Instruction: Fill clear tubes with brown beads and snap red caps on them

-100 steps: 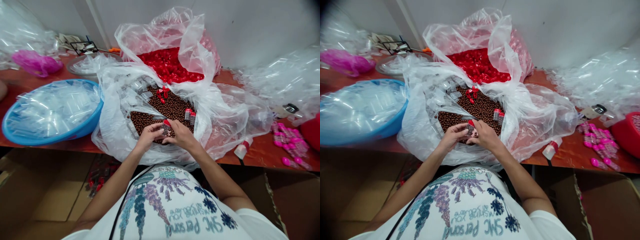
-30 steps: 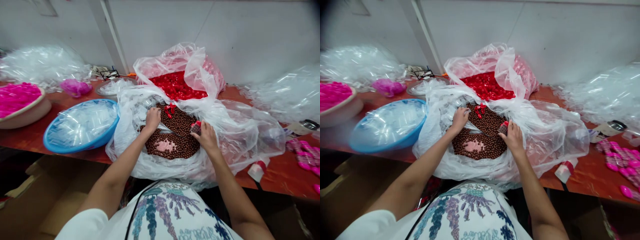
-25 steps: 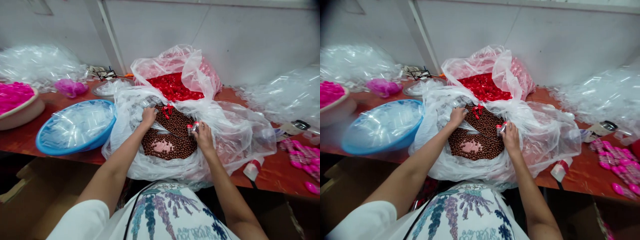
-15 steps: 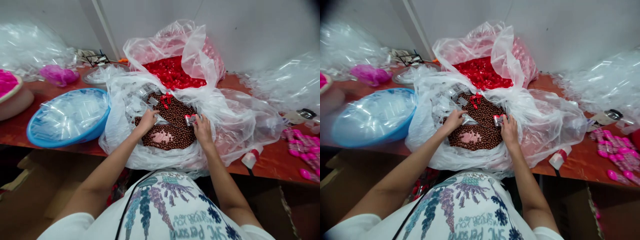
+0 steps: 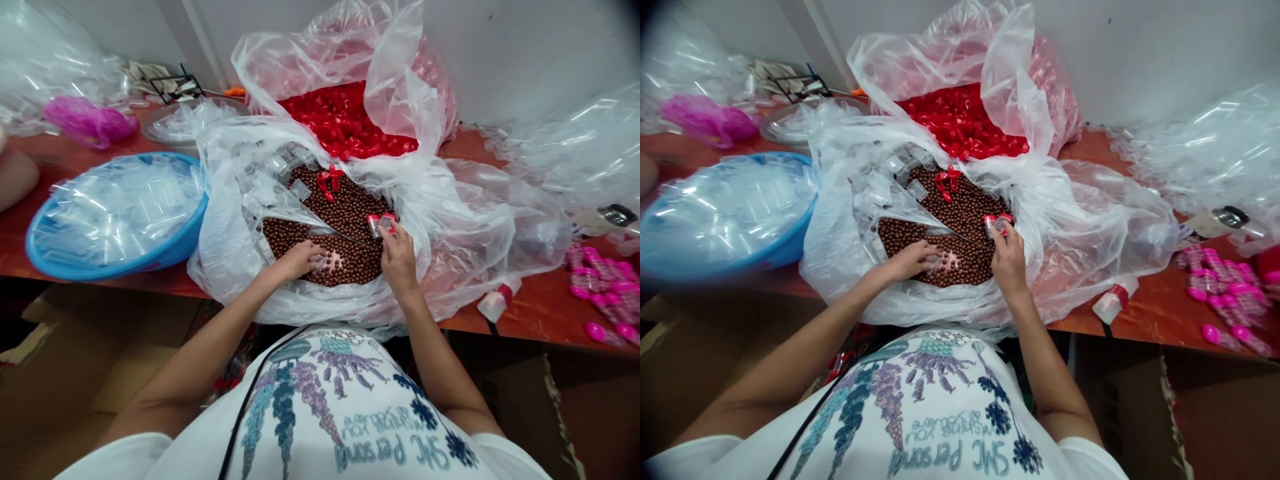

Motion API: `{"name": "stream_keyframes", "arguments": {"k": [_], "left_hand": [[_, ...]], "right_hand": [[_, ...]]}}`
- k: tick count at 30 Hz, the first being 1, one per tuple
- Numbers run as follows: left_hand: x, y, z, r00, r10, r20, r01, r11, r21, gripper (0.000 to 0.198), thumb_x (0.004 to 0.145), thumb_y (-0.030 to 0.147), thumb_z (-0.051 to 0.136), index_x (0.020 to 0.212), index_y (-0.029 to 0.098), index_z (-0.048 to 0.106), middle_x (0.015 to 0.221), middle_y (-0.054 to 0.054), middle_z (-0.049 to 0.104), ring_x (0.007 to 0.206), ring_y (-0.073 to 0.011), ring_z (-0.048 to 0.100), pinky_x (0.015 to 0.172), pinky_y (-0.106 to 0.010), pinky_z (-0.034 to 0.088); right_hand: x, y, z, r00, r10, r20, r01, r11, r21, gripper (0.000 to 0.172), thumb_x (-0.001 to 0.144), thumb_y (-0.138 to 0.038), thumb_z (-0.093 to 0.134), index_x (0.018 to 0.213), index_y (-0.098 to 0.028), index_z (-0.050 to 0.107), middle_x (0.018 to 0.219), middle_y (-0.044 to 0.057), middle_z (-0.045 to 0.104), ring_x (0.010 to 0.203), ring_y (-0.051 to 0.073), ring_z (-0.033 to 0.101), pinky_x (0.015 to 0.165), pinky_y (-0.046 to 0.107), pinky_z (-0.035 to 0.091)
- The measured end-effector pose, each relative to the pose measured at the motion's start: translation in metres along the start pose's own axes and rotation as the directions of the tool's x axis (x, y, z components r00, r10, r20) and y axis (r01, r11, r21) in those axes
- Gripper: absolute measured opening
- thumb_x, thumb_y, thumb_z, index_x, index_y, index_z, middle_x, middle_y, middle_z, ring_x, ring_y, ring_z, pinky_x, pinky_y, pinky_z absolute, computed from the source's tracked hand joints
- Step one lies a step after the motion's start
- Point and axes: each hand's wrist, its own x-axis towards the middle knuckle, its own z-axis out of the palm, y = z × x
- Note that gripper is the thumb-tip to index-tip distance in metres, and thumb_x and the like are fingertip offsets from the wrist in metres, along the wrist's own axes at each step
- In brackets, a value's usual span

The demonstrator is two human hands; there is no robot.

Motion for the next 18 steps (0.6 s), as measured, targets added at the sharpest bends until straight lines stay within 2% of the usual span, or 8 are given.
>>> {"name": "stream_keyframes", "arguments": {"k": [3, 5, 8, 12, 18], "left_hand": [[-0.002, -0.001, -0.004, 0.999, -0.047, 0.009, 0.048, 0.996, -0.073, 0.017, 0.07, 0.025, 0.065, 0.086, 0.019, 0.065, 0.083, -0.003, 0.062, 0.079, -0.0179, 0.056, 0.07, -0.025, 0.039], [-0.003, -0.002, -0.007, 0.982, -0.164, -0.09, 0.153, 0.981, -0.122, 0.02, 0.071, 0.028, 0.064, 0.088, 0.019, 0.063, 0.08, -0.002, 0.063, 0.073, -0.0167, 0.055, 0.065, -0.025, 0.038], [-0.004, -0.006, -0.012, 0.917, -0.329, -0.227, 0.298, 0.941, -0.16, 0.027, 0.072, 0.026, 0.059, 0.097, 0.019, 0.064, 0.079, -0.001, 0.064, 0.069, -0.0162, 0.055, 0.063, -0.025, 0.038], [-0.005, -0.009, -0.01, 0.898, -0.413, -0.155, 0.386, 0.906, -0.176, 0.022, 0.071, 0.027, 0.059, 0.088, 0.019, 0.069, 0.074, -0.001, 0.066, 0.064, -0.0156, 0.056, 0.059, -0.025, 0.037], [0.002, 0.01, 0.015, 0.903, -0.424, -0.067, 0.39, 0.875, -0.288, 0.024, 0.069, 0.037, 0.065, 0.084, 0.019, 0.071, 0.073, -0.002, 0.067, 0.06, -0.0145, 0.056, 0.053, -0.023, 0.037]], "right_hand": [[-0.005, -0.001, 0.0, 1.0, 0.005, 0.021, -0.005, 1.0, 0.03, 0.046, 0.087, -0.01, 0.034, 0.127, -0.024, 0.051, 0.136, 0.011, 0.041, 0.123, 0.025, 0.041, 0.101, 0.047, 0.038], [-0.008, -0.003, 0.0, 1.0, 0.0, 0.031, -0.002, 0.999, 0.041, 0.045, 0.087, -0.01, 0.034, 0.126, -0.024, 0.052, 0.136, 0.01, 0.042, 0.124, 0.025, 0.041, 0.101, 0.047, 0.038], [-0.011, -0.003, 0.001, 0.999, -0.02, 0.035, 0.018, 0.999, 0.05, 0.044, 0.087, -0.01, 0.035, 0.124, -0.023, 0.054, 0.136, 0.01, 0.042, 0.124, 0.024, 0.041, 0.101, 0.046, 0.039], [-0.013, -0.001, 0.003, 0.999, -0.037, 0.017, 0.036, 0.997, 0.074, 0.042, 0.087, -0.009, 0.036, 0.122, -0.021, 0.056, 0.135, 0.011, 0.042, 0.124, 0.023, 0.041, 0.102, 0.044, 0.038], [-0.015, 0.001, 0.002, 1.0, -0.002, 0.027, -0.001, 0.994, 0.107, 0.044, 0.085, -0.008, 0.036, 0.121, -0.024, 0.056, 0.136, 0.009, 0.042, 0.123, 0.023, 0.042, 0.102, 0.045, 0.038]]}}
